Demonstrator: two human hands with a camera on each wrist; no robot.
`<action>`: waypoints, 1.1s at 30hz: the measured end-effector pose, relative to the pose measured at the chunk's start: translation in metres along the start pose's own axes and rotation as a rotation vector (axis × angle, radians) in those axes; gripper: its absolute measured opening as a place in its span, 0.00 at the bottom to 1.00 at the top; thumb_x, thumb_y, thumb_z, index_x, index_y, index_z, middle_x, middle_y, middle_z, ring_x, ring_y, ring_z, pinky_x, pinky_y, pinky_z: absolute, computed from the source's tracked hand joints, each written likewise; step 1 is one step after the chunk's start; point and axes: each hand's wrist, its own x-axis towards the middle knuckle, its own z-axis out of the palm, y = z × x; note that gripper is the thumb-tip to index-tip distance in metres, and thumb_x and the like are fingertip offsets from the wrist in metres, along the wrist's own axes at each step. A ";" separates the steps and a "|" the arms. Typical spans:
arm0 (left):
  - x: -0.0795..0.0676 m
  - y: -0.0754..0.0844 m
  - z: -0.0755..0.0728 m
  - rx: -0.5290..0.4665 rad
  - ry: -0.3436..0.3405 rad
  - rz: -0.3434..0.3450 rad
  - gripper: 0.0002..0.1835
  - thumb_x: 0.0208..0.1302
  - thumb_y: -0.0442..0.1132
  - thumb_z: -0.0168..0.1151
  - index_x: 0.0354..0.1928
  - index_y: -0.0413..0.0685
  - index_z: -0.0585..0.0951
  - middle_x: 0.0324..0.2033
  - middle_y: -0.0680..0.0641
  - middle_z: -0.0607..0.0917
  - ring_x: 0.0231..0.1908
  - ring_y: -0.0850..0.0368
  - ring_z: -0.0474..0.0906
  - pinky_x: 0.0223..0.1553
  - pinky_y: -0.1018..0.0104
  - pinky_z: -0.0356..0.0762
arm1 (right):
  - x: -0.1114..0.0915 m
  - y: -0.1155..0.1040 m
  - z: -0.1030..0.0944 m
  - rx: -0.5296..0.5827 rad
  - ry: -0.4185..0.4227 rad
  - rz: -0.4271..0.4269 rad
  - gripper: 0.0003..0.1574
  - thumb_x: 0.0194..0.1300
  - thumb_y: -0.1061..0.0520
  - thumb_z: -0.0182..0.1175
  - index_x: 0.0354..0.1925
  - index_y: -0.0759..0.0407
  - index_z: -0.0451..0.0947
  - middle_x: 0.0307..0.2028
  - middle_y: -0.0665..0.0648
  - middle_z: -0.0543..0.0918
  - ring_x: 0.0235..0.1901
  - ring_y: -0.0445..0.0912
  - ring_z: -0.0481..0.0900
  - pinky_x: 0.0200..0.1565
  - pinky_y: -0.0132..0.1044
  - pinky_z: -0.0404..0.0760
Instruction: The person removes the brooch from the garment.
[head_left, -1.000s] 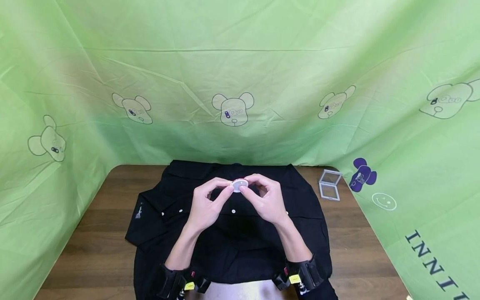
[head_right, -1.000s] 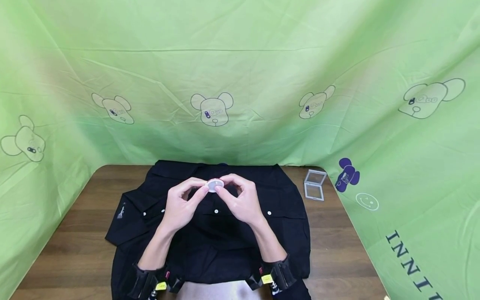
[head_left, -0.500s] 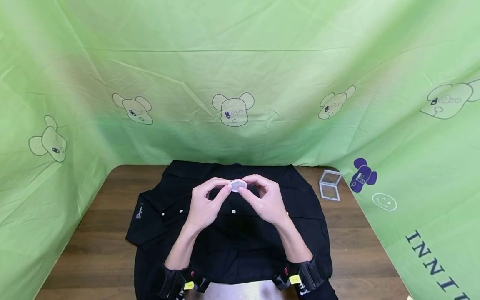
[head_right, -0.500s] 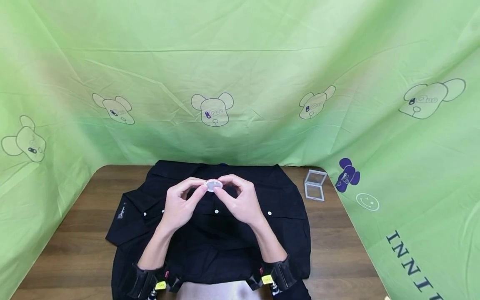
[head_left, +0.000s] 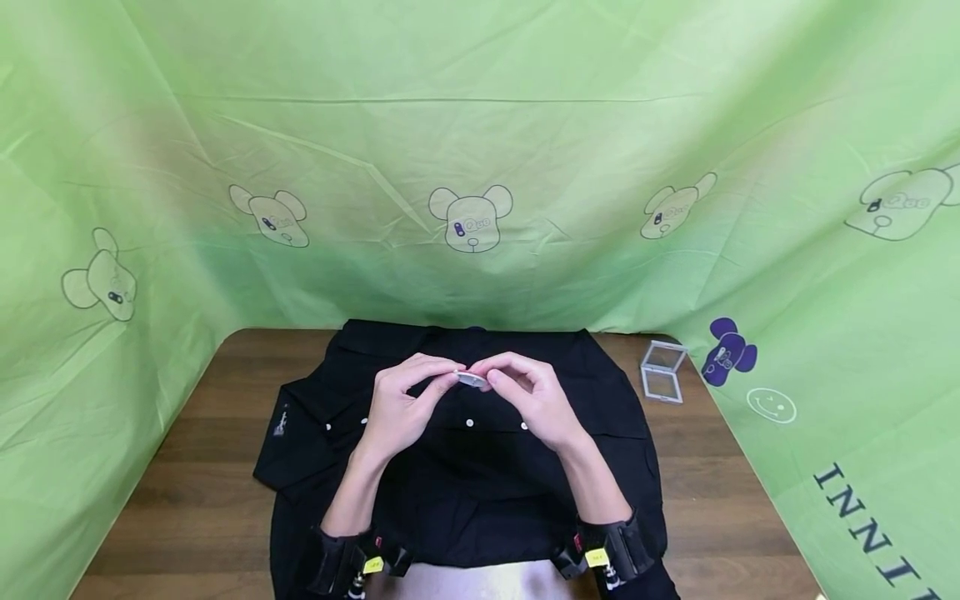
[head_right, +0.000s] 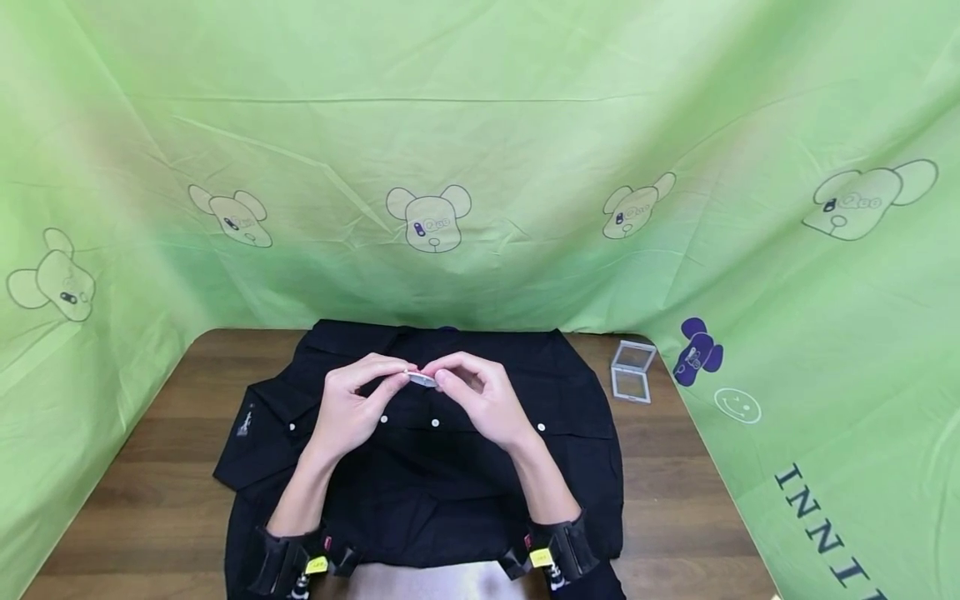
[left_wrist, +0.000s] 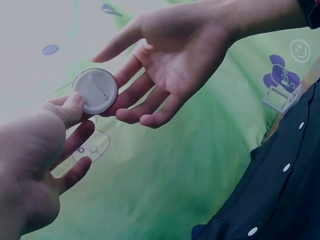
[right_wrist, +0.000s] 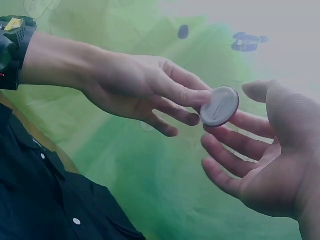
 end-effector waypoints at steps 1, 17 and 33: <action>0.000 -0.001 0.000 0.004 -0.001 0.012 0.12 0.50 0.13 0.70 0.36 0.29 0.89 0.34 0.37 0.90 0.38 0.50 0.85 0.44 0.71 0.81 | 0.000 0.000 0.000 0.003 -0.012 0.007 0.13 0.76 0.64 0.57 0.50 0.73 0.82 0.47 0.65 0.87 0.46 0.58 0.83 0.50 0.46 0.84; -0.005 -0.020 -0.002 0.031 -0.022 0.115 0.12 0.50 0.17 0.73 0.37 0.33 0.91 0.34 0.41 0.92 0.37 0.50 0.85 0.42 0.67 0.80 | -0.001 0.000 0.001 -0.006 -0.073 0.051 0.12 0.72 0.66 0.61 0.50 0.71 0.82 0.48 0.66 0.86 0.49 0.63 0.82 0.55 0.43 0.83; 0.000 -0.009 -0.003 0.026 -0.037 0.130 0.13 0.47 0.15 0.72 0.37 0.31 0.91 0.33 0.39 0.92 0.37 0.48 0.85 0.41 0.60 0.80 | -0.001 0.001 0.000 -0.007 -0.085 0.057 0.12 0.71 0.66 0.62 0.51 0.70 0.83 0.48 0.66 0.86 0.49 0.58 0.83 0.55 0.42 0.83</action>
